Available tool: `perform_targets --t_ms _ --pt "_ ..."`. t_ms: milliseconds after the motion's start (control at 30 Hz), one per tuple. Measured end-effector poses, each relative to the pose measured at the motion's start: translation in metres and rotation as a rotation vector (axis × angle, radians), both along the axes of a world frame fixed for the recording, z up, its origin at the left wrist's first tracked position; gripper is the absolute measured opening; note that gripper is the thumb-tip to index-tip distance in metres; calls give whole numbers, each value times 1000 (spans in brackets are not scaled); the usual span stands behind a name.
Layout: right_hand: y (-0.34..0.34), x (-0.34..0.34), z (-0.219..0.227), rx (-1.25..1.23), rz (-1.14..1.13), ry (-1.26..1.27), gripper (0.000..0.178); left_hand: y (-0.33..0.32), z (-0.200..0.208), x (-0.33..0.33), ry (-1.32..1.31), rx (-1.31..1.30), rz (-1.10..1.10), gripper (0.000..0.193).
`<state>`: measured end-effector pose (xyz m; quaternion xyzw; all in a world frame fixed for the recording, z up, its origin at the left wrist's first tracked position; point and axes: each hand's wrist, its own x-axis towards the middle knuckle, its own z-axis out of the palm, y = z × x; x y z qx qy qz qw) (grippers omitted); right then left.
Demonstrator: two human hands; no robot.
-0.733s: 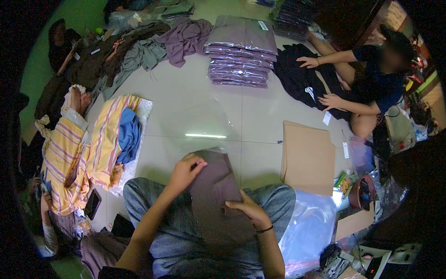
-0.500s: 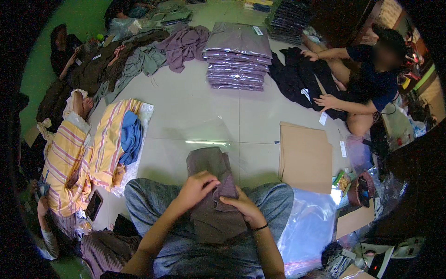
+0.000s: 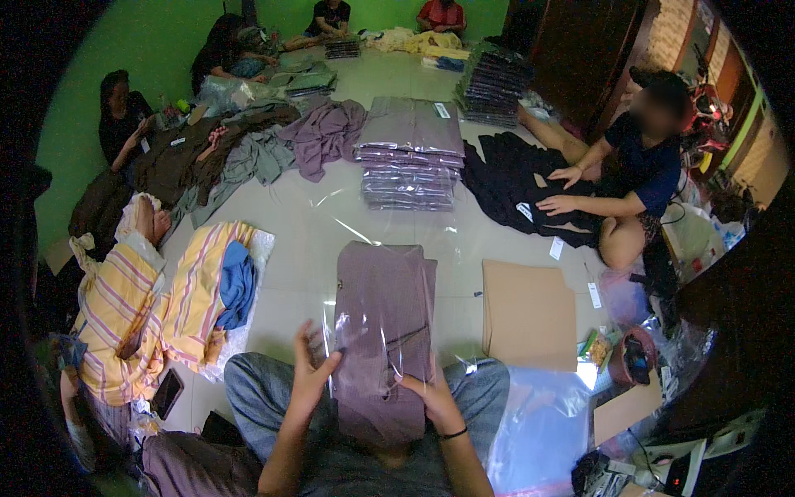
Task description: The person folds a purple long-sleeved shirt using a cardboard template, places it into a clear plastic bag, and seals it. They repeat this process with a second shirt, stacking the finished packages on the floor.
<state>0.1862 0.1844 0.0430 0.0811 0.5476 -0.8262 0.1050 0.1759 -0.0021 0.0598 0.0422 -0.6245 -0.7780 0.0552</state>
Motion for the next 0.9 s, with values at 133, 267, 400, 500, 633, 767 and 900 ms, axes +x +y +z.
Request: perform_targets --t_ms 133,267,400,500,633,767,900 --pt "-2 -24 -13 -23 52 102 60 -3 -34 -17 -216 112 -264 62" --pt "3 -75 -49 -107 209 -175 44 -10 -77 -54 -480 394 -335 62" --pt "-5 -102 -90 -158 263 -598 57 -5 -122 -78 -700 464 -347 65" --pt "-10 -94 -108 6 249 -254 65 -6 -140 -83 -721 396 -311 67" --pt "-9 -111 -109 69 282 -42 72 -8 -146 -83 -710 469 -425 69" --pt "-11 -135 -96 566 154 241 71 -6 -150 -84 -693 409 -477 69" --pt "-20 -127 -77 1114 170 358 68 -4 -163 -82 -812 308 -293 56"
